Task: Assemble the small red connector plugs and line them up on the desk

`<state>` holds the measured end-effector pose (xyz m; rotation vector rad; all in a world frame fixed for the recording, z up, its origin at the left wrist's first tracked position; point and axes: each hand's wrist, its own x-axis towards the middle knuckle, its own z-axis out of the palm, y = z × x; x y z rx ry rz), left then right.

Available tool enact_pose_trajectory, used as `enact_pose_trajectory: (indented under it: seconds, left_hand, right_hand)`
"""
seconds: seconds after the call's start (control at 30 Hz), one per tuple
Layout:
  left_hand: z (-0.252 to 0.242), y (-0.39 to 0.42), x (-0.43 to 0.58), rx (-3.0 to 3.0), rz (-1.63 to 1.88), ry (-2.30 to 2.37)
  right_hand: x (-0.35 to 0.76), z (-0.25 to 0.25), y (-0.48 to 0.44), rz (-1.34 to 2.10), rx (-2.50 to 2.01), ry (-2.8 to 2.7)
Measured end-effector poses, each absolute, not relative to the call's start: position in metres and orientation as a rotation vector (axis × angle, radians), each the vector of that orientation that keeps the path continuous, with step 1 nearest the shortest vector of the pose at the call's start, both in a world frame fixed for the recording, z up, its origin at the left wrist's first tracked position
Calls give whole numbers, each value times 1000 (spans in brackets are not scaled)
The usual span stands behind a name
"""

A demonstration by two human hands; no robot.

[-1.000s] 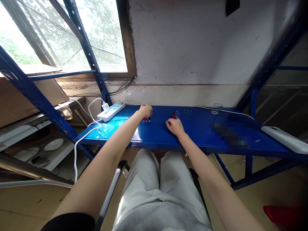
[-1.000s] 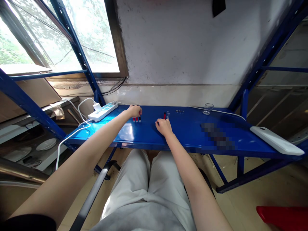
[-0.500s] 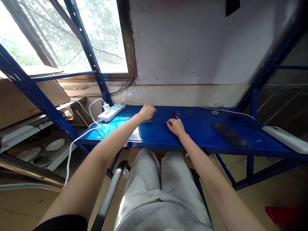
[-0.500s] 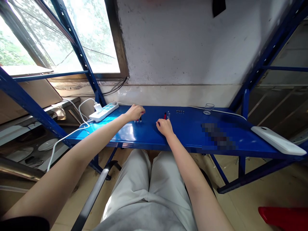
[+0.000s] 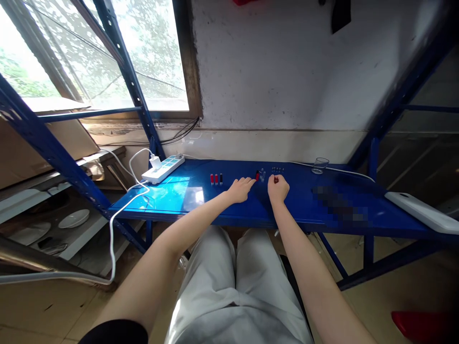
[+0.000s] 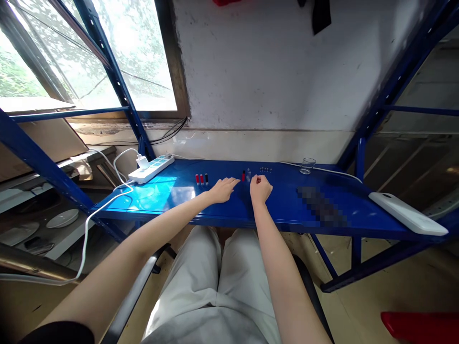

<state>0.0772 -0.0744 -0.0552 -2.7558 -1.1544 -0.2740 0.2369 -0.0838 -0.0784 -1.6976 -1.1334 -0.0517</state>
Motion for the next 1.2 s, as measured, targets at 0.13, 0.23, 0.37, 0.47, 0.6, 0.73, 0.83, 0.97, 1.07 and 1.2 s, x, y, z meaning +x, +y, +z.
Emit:
enact_pose_trajectory:
  seconds: [0.13,0.23,0.37,0.47,0.6,0.73,0.83,0.97,1.07,1.2]
  left_hand:
    - [-71,-68,102,-2725,-429,-1387]
    - [-78,-64,118,-2644,-537,-1498]
    - [-81,-56,131,-2537,-595,-1591]
    - [-81,-48,135,-2530,-561,-1628]
    - [-77,-42,138,-2555,-537,-1584]
    - [-70,-41,136,-2502,-637,-1489]
    - [-67,-42,128,-2513,-653,-1466]
    - [-68,-47,110,-2546,-732,-1504]
    - [-71,-54,97,-2568,-871,-1538]
    - [-77,-65,85,-2587,-1253,-1688]
  right_hand:
    - [237,-80,-82,14,-1813,-1159]
    - [236,-83,-80,-5,-1865,-1250]
    - [235,-86,-77,-1,-1952,-1378]
    - [236,-89,-75,18,-1979,-1464]
    - [238,-93,-73,28,-1934,-1547]
    - [239,-98,-70,-1,-1924,-1600]
    - [239,-101,-67,-1,-1933,-1641]
    - [239,-99,-65,53,-1970,-1720]
    - [239,-97,-65,118,-2030,-1769]
    - [238,-95,-64,156,-2062,-1800]
